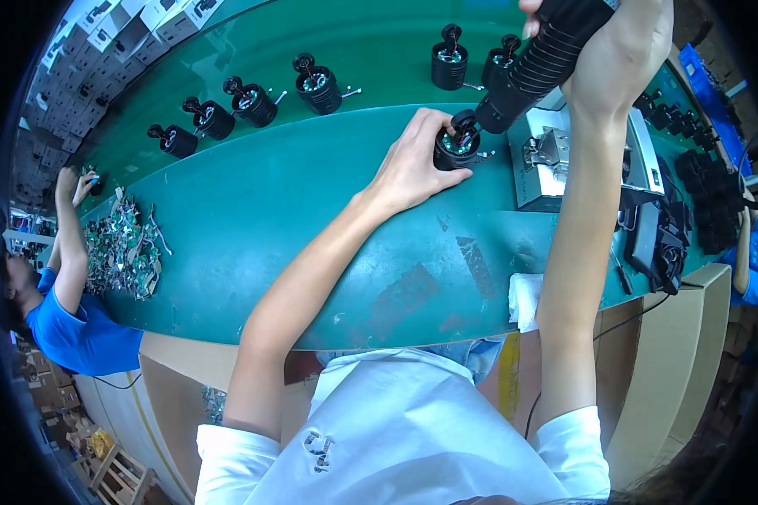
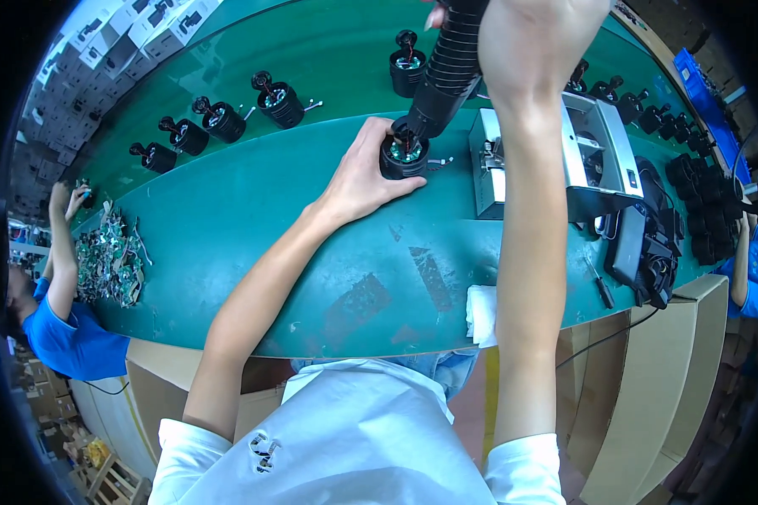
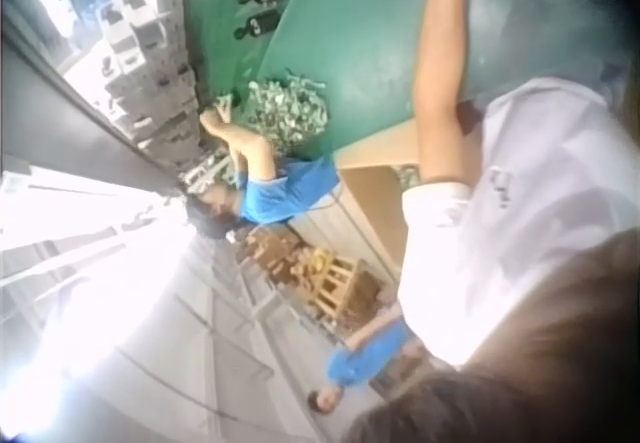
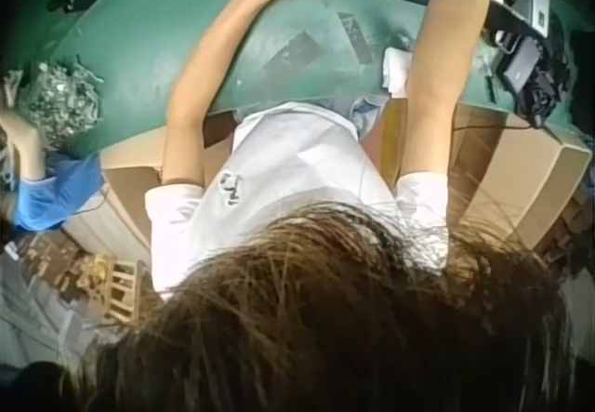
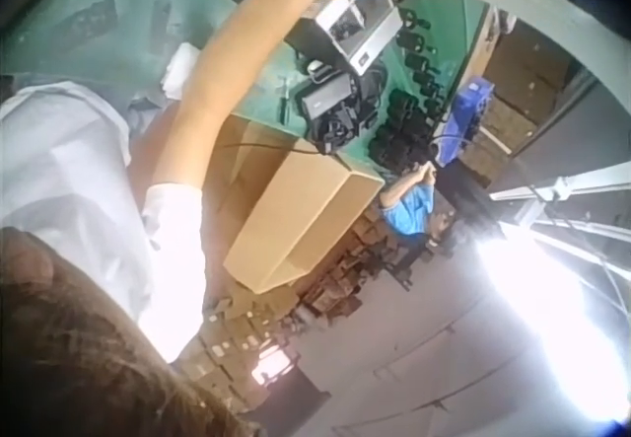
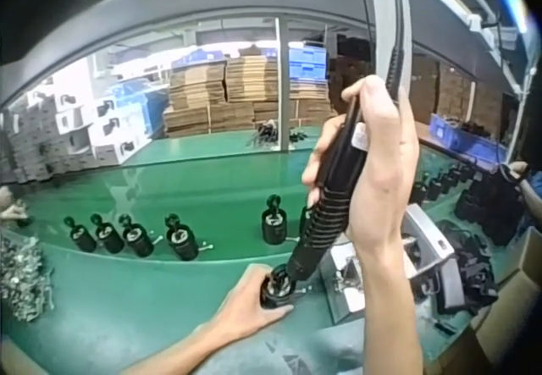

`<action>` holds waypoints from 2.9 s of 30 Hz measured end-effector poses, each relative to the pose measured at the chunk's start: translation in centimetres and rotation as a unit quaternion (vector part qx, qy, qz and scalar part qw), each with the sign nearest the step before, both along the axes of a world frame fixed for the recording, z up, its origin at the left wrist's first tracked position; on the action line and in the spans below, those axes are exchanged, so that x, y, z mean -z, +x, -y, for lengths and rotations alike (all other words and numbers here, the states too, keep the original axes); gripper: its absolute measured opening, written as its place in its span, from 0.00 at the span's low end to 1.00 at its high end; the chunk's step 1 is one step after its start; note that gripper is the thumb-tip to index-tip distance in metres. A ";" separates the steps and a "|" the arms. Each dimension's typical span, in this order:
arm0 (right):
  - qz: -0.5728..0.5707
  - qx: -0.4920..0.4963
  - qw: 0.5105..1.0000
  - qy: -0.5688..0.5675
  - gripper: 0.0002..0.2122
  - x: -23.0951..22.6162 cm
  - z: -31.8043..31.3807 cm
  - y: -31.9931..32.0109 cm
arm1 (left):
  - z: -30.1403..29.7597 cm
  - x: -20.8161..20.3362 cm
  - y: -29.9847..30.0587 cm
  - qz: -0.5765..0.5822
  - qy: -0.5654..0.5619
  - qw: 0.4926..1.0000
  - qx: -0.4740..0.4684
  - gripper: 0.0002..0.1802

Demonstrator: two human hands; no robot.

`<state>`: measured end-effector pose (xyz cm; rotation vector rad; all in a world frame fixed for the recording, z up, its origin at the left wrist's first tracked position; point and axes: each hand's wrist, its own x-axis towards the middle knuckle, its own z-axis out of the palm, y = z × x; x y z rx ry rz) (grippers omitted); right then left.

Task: Assembling electronic components on a factory production line using an electric screwdriver.

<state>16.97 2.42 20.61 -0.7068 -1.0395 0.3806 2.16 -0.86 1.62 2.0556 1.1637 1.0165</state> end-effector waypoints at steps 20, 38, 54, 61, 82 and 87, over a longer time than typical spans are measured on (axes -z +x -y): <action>-0.062 -0.189 0.979 -0.045 0.17 1.7 1.4 -3.2 | -0.3 0.0 -1.4 0.003 -0.004 0.999 0.031 0.33; 0.058 0.046 0.997 0.005 0.14 -5.0 2.7 7.3 | -4.9 -2.0 -4.0 0.019 0.053 0.958 -0.280 0.37; -0.010 -0.076 0.997 0.022 0.13 -5.8 3.1 7.5 | -7.5 -4.7 7.5 0.037 -0.035 0.969 -0.240 0.39; -0.050 -0.052 0.996 0.061 0.14 -6.9 2.8 8.6 | -4.8 -4.1 5.5 0.059 0.074 0.982 -0.161 0.32; 0.046 0.038 0.995 0.078 0.16 1.4 -3.7 4.8 | -1.2 -0.8 1.9 0.025 -0.038 0.997 0.059 0.33; 0.091 0.046 0.993 0.067 0.15 2.1 -4.9 4.4 | -1.3 -0.6 1.5 0.026 -0.026 0.997 0.064 0.32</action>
